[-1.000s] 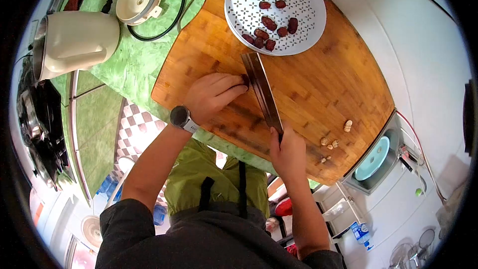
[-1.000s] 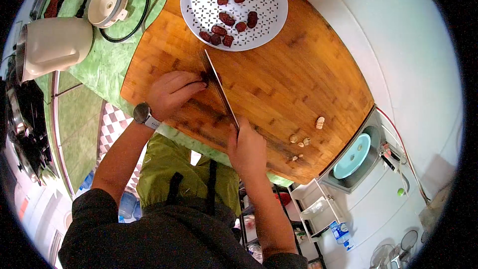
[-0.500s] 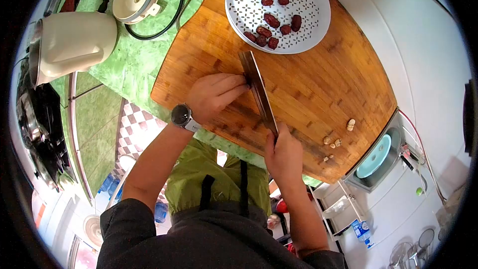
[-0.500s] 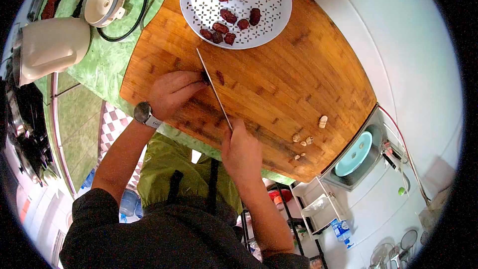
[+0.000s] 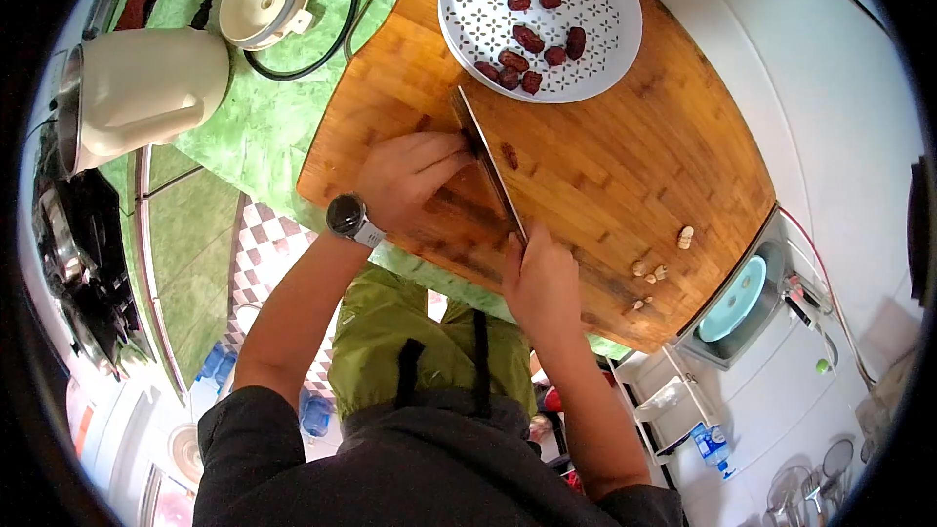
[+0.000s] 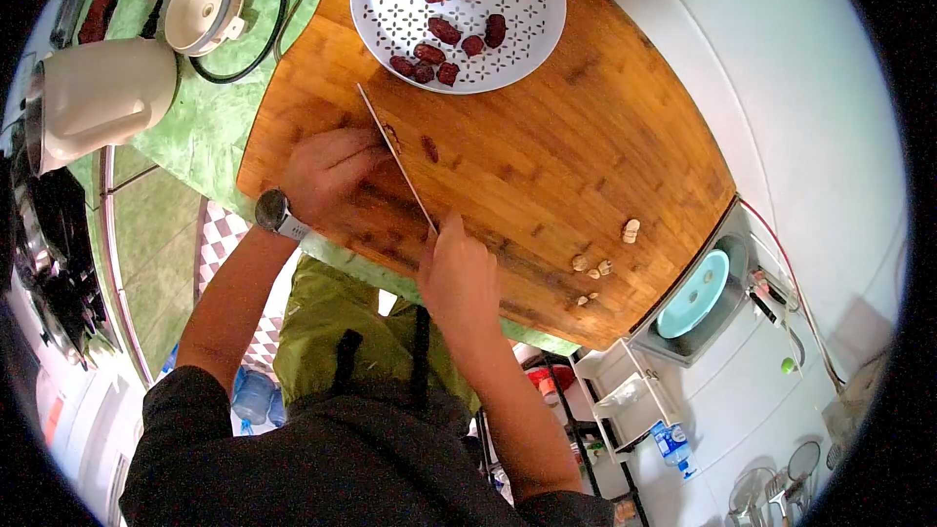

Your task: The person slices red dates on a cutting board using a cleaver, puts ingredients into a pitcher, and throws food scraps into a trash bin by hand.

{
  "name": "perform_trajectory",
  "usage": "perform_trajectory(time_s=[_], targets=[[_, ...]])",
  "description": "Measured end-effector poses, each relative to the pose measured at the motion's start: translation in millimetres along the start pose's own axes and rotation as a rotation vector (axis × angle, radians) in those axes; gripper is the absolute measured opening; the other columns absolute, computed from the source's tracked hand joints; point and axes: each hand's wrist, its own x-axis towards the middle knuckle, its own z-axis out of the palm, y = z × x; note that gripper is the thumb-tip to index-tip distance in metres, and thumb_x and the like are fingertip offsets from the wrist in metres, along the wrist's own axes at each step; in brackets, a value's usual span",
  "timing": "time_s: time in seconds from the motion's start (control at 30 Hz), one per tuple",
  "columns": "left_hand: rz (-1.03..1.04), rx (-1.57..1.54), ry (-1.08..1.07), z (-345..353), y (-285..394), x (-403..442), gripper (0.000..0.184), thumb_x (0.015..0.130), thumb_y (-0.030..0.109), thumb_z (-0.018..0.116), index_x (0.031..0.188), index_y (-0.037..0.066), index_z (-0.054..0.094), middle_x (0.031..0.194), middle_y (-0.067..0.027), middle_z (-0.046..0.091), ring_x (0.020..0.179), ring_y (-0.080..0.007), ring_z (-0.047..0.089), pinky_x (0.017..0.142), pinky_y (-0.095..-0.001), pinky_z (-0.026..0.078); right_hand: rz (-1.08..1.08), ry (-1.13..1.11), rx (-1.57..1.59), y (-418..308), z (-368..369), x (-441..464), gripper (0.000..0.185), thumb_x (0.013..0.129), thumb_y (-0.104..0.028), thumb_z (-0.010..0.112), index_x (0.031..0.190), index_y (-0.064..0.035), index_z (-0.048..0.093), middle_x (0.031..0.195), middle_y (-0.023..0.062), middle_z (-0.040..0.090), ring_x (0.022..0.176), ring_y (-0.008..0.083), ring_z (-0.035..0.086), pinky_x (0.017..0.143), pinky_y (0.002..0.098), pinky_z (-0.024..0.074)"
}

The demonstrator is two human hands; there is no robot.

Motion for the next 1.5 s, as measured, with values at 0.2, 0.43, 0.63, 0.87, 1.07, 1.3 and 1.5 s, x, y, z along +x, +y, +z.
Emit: perform_trajectory(time_s=[0.2,0.43,0.63,0.87,1.07,1.3,1.5], targets=[[-0.018,0.028,-0.002,-5,2,4,0.031,0.085,0.014,0.064,0.113,0.007,0.075,0.117,-0.0129,0.073,0.1,-0.0321,0.073,0.083,-0.0415,0.06,-0.08,0.066,0.067,6,1,6,0.021,0.1,-0.015,0.061,0.103,0.0044,0.056,0.077,0.0317,0.068,0.074,0.0533,0.068,0.068,0.0621,0.0548],[-0.008,0.005,0.036,-6,2,2,0.029,0.084,0.012,0.065,0.111,0.007,0.075,0.112,-0.0126,0.074,0.101,-0.032,0.074,0.083,-0.0409,0.061,-0.094,0.069,0.012,12,-7,11,0.021,0.099,-0.016,0.062,0.103,0.004,0.059,0.076,0.031,0.067,0.076,0.0529,0.068,0.07,0.0614,0.0554],[-0.039,0.025,0.01,-4,1,1,0.028,0.087,0.012,0.062,0.112,0.007,0.073,0.119,-0.01,0.072,0.106,-0.0296,0.071,0.089,-0.039,0.059,-0.065,0.006,-0.189,0,-29,18,0.019,0.093,-0.012,0.065,0.106,-0.0004,0.058,0.079,0.0295,0.068,0.077,0.0509,0.069,0.069,0.0601,0.0551],[-0.009,0.078,0.001,-5,0,-2,0.028,0.086,0.012,0.062,0.111,0.008,0.074,0.119,-0.0083,0.072,0.105,-0.028,0.072,0.087,-0.037,0.06,0.101,0.039,-0.141,-12,3,6,0.018,0.097,-0.014,0.064,0.109,-0.0019,0.057,0.081,0.0298,0.069,0.078,0.052,0.068,0.07,0.0589,0.0547],[0.004,0.075,0.04,-8,3,1,0.026,0.086,0.01,0.063,0.11,0.007,0.073,0.119,-0.0076,0.072,0.106,-0.0272,0.072,0.089,-0.0362,0.06,0.032,-0.052,0.174,16,-12,16,0.021,0.098,-0.018,0.063,0.107,0.0007,0.066,0.084,0.0317,0.069,0.085,0.0529,0.068,0.076,0.0589,0.0555],[0.012,0.081,0.023,-10,7,1,0.026,0.086,0.01,0.064,0.11,0.004,0.072,0.12,-0.0093,0.071,0.109,-0.0277,0.071,0.092,-0.0371,0.059,-0.02,0.142,0.01,13,-13,-1,0.019,0.098,-0.018,0.066,0.106,-0.0002,0.069,0.085,0.0297,0.069,0.083,0.0502,0.068,0.072,0.0547,0.053],[0.01,0.095,0.029,-10,9,4,0.024,0.086,0.011,0.063,0.107,0.004,0.071,0.116,-0.0104,0.071,0.107,-0.0289,0.071,0.092,-0.0381,0.059,-0.042,0.159,0.013,11,-3,-9,0.021,0.101,-0.024,0.062,0.102,-0.0026,0.063,0.083,0.0297,0.07,0.081,0.0525,0.068,0.072,0.0616,0.0534]])
